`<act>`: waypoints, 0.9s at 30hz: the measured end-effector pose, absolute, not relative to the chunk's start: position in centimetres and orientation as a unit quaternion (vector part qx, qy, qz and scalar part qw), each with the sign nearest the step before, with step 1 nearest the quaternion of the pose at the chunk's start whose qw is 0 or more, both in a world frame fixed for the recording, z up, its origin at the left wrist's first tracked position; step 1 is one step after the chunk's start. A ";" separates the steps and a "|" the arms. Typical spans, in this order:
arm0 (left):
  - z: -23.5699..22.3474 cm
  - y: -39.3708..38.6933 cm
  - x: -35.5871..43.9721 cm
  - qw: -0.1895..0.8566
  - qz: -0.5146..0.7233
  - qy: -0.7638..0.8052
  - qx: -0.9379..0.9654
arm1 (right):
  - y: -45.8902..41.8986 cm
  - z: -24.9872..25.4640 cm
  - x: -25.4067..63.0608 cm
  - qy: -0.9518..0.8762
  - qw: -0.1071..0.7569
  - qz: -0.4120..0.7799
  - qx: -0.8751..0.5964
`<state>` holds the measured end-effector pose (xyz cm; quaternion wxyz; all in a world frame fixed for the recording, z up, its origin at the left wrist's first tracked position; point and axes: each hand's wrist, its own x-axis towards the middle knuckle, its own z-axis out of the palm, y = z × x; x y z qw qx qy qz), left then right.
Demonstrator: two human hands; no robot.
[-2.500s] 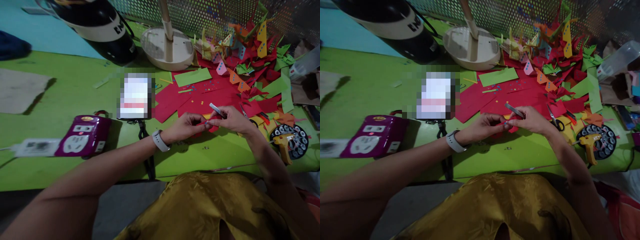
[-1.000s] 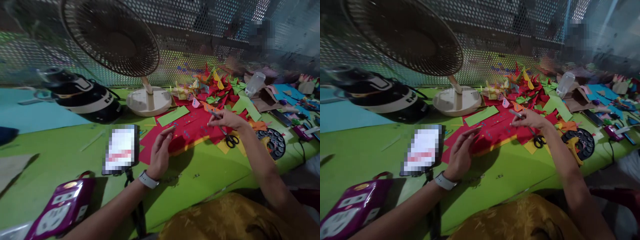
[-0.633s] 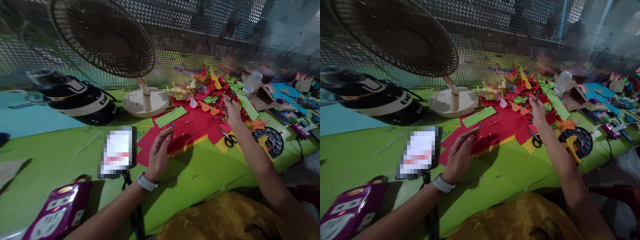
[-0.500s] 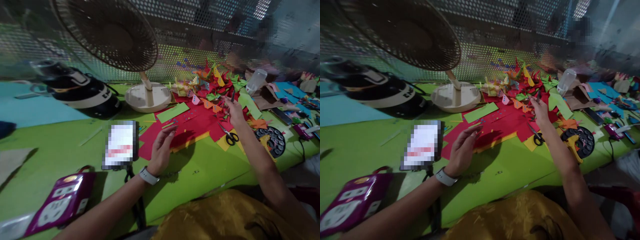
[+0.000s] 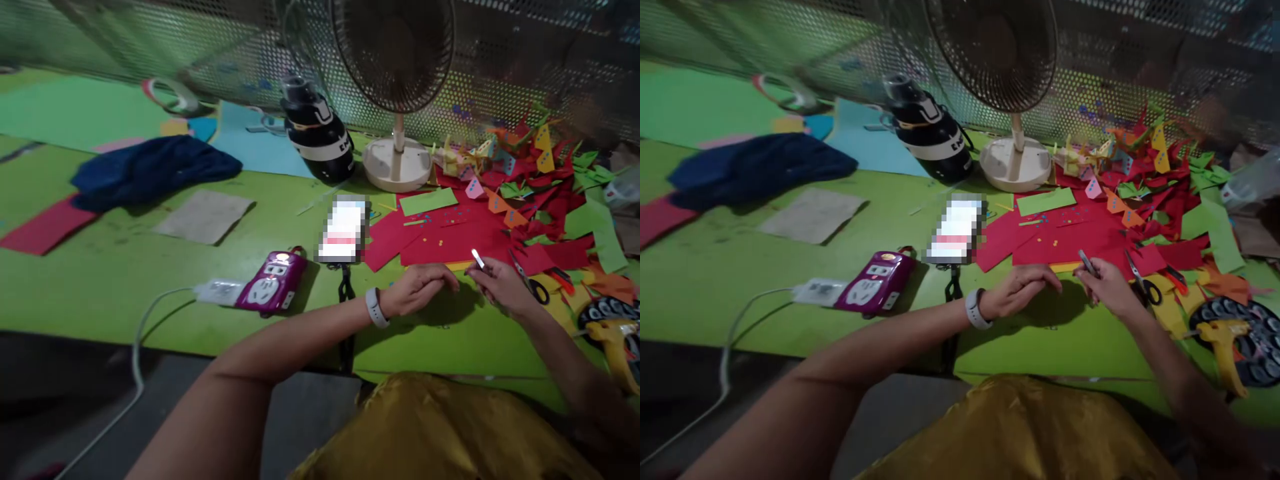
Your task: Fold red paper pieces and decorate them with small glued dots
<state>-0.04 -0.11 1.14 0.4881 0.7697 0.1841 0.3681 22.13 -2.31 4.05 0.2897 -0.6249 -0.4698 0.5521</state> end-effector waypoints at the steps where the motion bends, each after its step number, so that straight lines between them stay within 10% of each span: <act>1: 1.2 -0.2 -0.1 0.492 0.362 0.195 0.767 | -2.7 3.9 21.8 -0.478 0.275 0.559 -0.619; 14: 1.4 -2.1 0.9 0.560 0.289 0.265 0.730 | -6.7 4.5 20.0 -0.465 0.331 0.640 -0.514; 27: 1.2 -1.7 0.5 0.404 0.252 0.138 0.869 | -7.3 4.0 20.1 -0.504 0.254 0.709 -0.423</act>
